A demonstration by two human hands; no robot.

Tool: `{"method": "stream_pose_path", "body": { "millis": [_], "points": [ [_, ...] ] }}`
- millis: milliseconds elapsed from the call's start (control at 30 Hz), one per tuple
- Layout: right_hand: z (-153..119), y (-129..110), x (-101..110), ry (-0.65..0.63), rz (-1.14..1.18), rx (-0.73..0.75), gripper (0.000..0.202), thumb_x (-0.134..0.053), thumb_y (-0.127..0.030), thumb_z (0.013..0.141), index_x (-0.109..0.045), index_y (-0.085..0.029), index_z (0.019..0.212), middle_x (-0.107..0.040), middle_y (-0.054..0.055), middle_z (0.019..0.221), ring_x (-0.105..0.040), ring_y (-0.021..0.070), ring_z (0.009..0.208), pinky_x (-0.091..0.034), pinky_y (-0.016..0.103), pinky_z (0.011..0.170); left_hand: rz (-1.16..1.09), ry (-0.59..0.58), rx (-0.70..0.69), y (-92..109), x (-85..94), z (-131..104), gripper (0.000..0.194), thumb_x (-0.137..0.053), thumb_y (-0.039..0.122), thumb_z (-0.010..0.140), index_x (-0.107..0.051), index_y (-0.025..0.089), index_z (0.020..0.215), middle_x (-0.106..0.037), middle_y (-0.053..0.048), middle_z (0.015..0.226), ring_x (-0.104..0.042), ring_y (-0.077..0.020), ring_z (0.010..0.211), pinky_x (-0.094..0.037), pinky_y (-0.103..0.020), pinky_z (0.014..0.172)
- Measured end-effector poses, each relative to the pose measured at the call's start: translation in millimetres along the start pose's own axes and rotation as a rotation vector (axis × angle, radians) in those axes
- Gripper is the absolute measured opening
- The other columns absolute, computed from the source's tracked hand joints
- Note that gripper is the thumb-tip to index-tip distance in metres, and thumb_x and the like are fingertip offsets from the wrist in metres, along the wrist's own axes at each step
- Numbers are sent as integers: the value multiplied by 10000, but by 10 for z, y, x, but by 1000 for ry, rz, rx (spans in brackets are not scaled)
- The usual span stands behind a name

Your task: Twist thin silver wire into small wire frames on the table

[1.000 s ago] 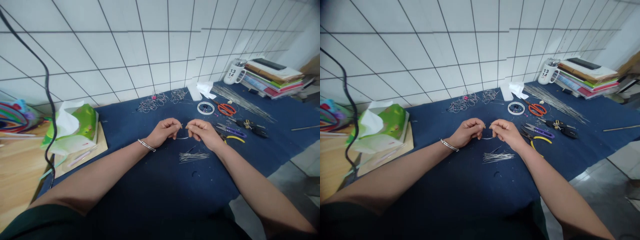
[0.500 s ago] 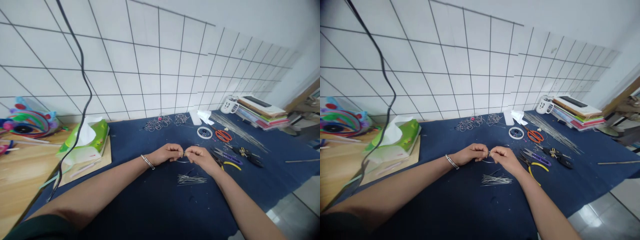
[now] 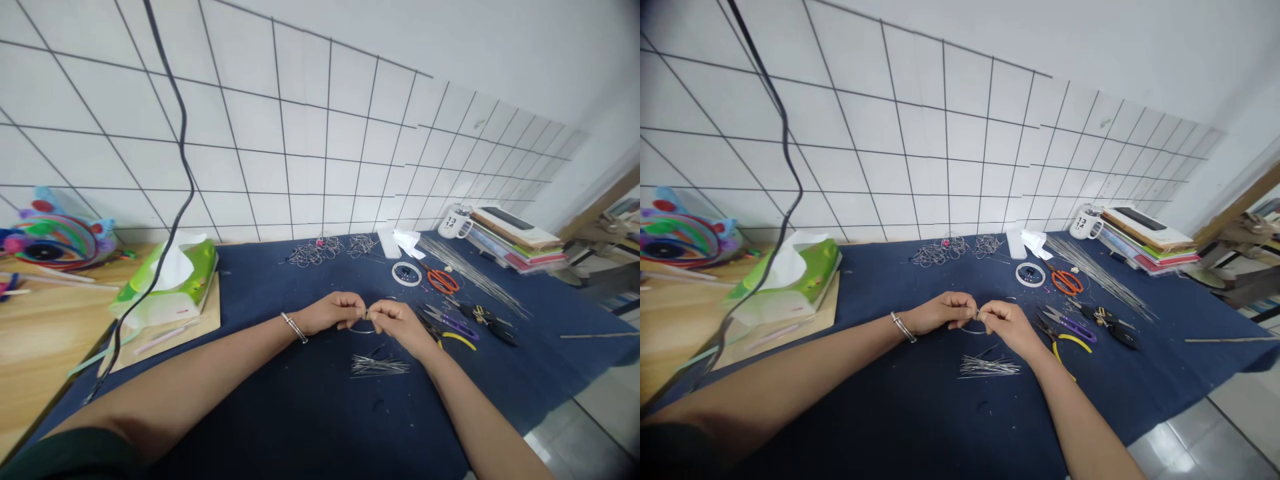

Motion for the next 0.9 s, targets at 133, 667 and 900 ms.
{"method": "stream_pose_path", "body": {
  "millis": [133,667,900],
  "points": [
    [18,93,19,31,30,-33,204,-486,-347,820,-599,-179,799,-572,-19,596,-384,73,440,-292,194,432,-13,51,-9,-37,45,13,289,-519,401,795,-546,122,866,-467,36,565,-328,-44,429,-256,-184,434],
    [62,265,252,257,-333,35,211,-479,-347,806,-642,-214,793,-593,-3,662,-518,146,596,-385,247,566,-44,248,-76,-55,186,8,276,-503,399,814,-547,133,875,-545,1,658,-449,-68,507,-361,-207,530],
    [60,221,265,265,-481,75,221,-453,-318,818,-619,-209,720,-579,1,638,-518,156,622,-366,251,595,20,281,-96,-17,196,-5,266,-489,391,823,-547,135,865,-524,7,632,-419,-73,518,-332,-196,510]
  ]
}}
Point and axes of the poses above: each hand's wrist, its own z-axis towards the middle knuckle, its own x-axis out of the back of the hand, y = z × x, the point moved 7 cm from there along z, towards the middle knuckle
